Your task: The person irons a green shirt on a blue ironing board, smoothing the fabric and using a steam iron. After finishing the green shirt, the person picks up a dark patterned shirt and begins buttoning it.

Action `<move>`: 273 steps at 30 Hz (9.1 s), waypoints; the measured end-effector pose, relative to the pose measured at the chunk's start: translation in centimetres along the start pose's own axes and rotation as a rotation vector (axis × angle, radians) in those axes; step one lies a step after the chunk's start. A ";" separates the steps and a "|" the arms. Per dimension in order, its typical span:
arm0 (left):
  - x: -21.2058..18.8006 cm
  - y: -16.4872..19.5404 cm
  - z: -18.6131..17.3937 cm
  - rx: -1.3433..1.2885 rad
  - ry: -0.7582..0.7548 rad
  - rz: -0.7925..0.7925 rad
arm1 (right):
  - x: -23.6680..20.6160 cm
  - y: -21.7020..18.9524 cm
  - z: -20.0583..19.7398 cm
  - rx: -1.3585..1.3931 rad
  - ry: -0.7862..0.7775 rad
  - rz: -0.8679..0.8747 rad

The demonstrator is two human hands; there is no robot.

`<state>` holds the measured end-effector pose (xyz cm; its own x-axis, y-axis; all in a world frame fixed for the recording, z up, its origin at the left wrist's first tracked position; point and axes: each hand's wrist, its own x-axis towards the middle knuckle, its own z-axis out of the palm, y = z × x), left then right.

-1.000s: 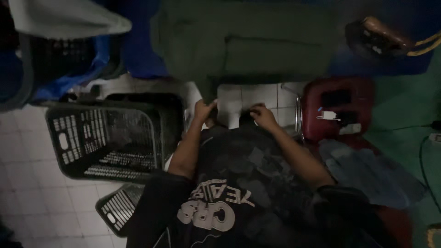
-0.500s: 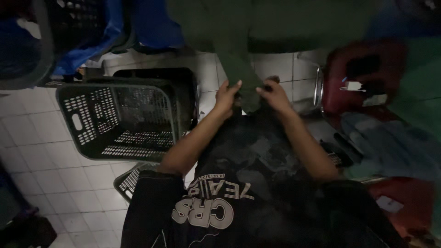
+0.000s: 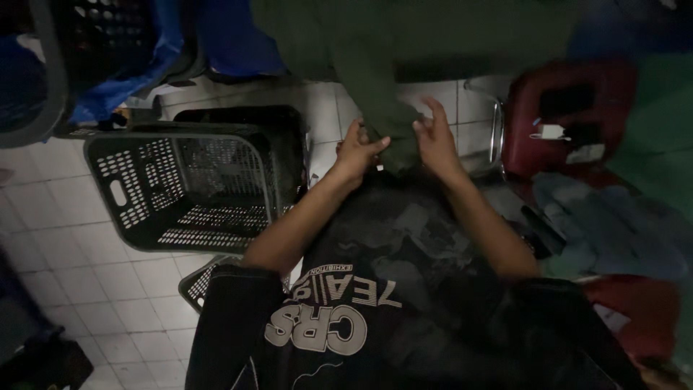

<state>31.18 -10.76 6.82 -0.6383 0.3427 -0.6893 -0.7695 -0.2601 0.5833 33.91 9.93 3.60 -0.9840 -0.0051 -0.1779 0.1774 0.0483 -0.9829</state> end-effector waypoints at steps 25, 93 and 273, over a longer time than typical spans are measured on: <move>-0.2 15.0 7.0 1.082 0.561 0.673 | 7.6 -12.8 -9.7 -0.580 -0.312 -0.708; 28.8 13.7 7.3 1.994 0.204 0.824 | 25.9 3.8 -29.0 -0.402 0.627 0.222; 15.2 9.5 -6.2 -0.284 0.578 1.069 | 13.5 1.8 -26.8 0.391 0.576 0.770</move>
<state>14.04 -13.64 -0.82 -0.8065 -0.5885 -0.0571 0.2088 -0.3738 0.9037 20.56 36.77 0.67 -0.4413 0.3733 -0.8160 0.6519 -0.4915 -0.5774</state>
